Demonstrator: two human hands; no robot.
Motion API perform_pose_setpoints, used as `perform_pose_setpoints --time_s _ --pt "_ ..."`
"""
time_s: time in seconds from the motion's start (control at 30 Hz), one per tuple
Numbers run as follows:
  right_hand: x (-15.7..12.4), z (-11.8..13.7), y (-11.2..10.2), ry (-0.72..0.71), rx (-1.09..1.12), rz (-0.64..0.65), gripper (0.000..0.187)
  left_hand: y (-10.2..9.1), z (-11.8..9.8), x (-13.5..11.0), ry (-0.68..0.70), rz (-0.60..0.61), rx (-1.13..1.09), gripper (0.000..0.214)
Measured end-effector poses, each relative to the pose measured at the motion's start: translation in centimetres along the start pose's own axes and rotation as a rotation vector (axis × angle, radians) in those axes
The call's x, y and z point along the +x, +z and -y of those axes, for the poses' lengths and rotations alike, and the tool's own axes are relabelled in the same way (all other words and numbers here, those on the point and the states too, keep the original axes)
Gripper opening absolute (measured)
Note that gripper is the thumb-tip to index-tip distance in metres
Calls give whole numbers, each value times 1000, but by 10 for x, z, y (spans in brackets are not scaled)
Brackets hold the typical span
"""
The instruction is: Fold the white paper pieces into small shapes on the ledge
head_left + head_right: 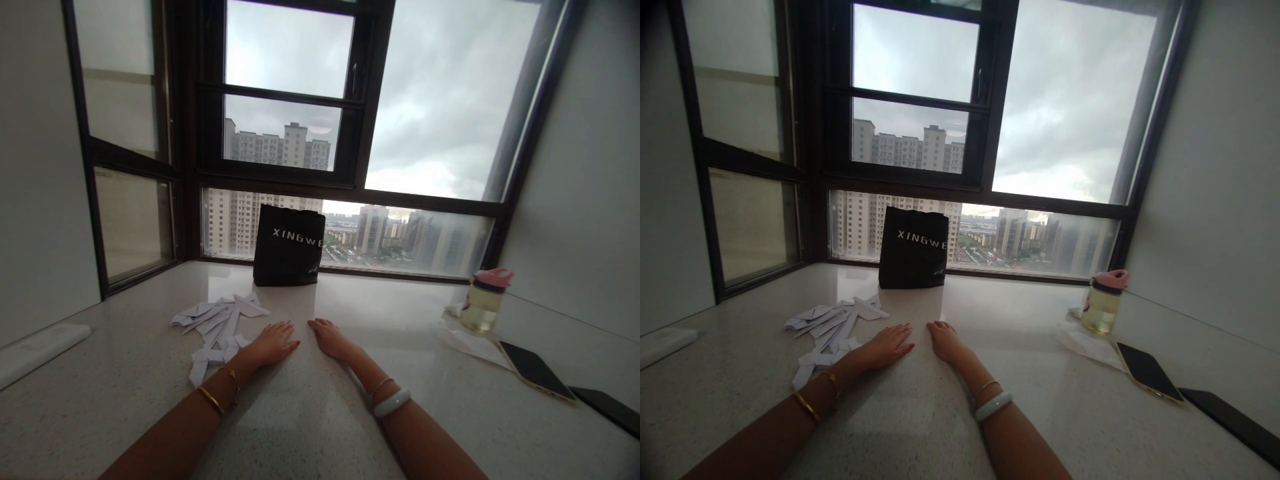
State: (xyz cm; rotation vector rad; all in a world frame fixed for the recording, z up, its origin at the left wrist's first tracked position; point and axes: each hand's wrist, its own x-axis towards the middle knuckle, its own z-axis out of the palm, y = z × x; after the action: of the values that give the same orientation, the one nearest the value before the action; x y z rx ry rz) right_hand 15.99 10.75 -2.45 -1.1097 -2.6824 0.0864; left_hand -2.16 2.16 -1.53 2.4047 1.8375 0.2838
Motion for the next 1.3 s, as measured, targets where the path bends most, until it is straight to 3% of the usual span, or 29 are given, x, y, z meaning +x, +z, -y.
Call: perform_pose_setpoints --time_s 1.3 --pt "-1 1 0 3 -33 6 49 0 -1 -1 -1 -5 -15 59"
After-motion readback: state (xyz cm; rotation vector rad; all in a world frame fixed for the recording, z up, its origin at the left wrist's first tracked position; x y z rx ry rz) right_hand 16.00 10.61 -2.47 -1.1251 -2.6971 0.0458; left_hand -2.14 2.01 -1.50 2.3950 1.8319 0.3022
